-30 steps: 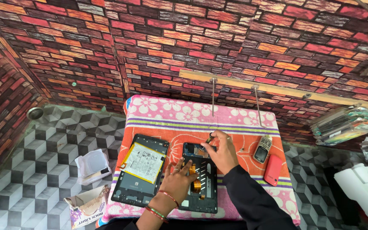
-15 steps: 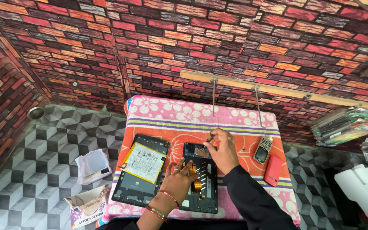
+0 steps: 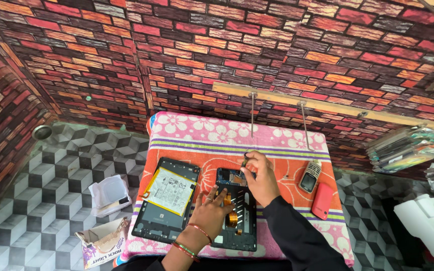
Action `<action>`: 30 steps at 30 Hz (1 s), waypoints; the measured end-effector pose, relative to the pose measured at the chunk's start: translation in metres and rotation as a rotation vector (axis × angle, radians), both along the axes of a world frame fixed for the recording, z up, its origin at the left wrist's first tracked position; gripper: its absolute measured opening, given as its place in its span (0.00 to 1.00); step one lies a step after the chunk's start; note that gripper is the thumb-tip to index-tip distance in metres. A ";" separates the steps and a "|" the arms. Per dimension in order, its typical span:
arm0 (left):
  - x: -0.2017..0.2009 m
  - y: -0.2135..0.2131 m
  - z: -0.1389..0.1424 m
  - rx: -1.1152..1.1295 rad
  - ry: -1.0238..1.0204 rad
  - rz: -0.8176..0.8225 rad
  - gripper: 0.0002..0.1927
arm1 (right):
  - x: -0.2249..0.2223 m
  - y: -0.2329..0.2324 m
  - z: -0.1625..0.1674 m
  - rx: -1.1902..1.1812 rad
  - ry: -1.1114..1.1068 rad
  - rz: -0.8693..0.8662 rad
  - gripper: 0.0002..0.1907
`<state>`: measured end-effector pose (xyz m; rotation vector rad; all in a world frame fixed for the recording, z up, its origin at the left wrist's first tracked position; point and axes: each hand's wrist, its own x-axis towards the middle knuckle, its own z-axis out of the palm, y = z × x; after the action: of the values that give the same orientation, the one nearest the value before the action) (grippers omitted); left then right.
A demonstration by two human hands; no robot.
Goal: The person repairs a disassembled tablet on a cloth-covered table. They brush the internal components and circuit board with a brush, use a screwdriver on the frame, and press and reposition the battery and flex cable inside the tablet housing.
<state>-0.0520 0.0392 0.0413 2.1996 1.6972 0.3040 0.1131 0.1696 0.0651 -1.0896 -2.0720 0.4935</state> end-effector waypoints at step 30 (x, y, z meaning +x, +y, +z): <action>0.000 0.001 -0.001 -0.013 -0.001 0.002 0.23 | 0.003 0.004 0.003 -0.068 -0.043 -0.030 0.26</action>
<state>-0.0522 0.0398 0.0401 2.1886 1.6963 0.2937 0.1157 0.1740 0.0685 -1.1784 -2.0861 0.5340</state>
